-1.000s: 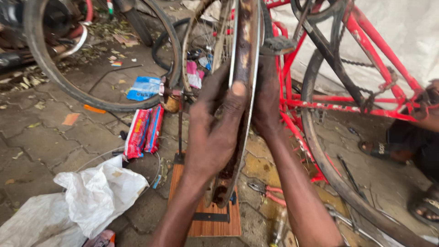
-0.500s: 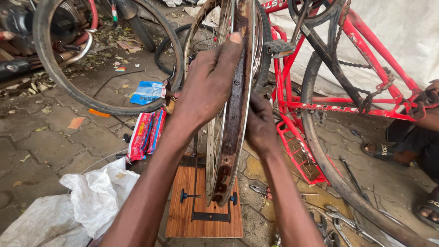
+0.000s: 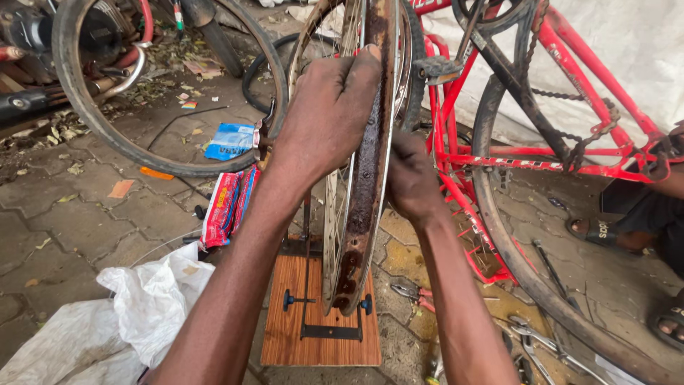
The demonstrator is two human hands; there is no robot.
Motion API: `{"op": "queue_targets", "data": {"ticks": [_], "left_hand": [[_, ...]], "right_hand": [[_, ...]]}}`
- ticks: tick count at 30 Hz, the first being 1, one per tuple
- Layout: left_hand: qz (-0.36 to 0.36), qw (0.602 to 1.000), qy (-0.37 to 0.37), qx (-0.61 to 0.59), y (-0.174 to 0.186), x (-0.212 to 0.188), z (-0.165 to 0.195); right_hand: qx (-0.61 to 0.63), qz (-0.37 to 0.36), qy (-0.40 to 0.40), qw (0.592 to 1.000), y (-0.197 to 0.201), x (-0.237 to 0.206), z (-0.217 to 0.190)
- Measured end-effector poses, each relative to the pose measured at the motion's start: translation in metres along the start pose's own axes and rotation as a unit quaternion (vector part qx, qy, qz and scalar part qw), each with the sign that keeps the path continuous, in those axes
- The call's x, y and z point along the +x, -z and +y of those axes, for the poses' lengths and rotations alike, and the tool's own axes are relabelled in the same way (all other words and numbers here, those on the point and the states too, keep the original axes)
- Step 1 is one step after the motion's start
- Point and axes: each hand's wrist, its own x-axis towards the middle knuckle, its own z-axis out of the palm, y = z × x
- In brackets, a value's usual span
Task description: The person works on a bicycle wheel held in a repair stand, turning the wheel and using a wrench on the hub axle, then manipulates the tire and rim by hand, pressing and working around the rim while checking the wheel as it spins.
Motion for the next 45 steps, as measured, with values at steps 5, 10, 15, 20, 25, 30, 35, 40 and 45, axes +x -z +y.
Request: {"op": "queue_targets", "data": {"ticks": [5,10,15,20,25,30,35,40,45], "left_hand": [[0.011,1.000,-0.011,0.003,0.001,0.002,0.006],[-0.013,1.000,0.002,0.001,0.008,-0.002,0.007],[-0.018,1.000,-0.003,0.000,0.006,-0.005,0.003],[-0.022,1.000,-0.012,0.004,0.007,-0.007,0.000],[-0.018,0.999,0.002,0.034,0.009,-0.006,-0.002],[-0.028,0.998,-0.049,-0.040,0.000,-0.002,-0.010],[0.012,0.999,-0.036,0.008,-0.008,0.005,-0.014],[0.065,0.991,-0.113,-0.025,-0.007,-0.005,-0.018],[0.100,0.979,-0.177,0.030,-0.015,-0.006,-0.028]], "right_hand": [[0.178,0.138,-0.016,0.974,-0.031,0.001,0.001],[0.290,0.099,0.038,0.951,-0.032,0.001,0.005],[0.336,0.047,0.040,0.940,-0.021,0.000,0.004],[0.377,0.096,-0.059,0.919,-0.024,0.004,-0.004],[0.370,-0.004,-0.220,0.903,0.003,0.028,-0.017],[0.340,-0.037,-0.213,0.915,0.017,0.036,-0.016],[0.281,0.098,-0.011,0.955,-0.017,0.000,-0.006],[-0.022,0.074,0.116,0.990,-0.010,-0.008,0.004],[0.125,0.078,0.117,0.982,-0.008,-0.008,0.017]]}}
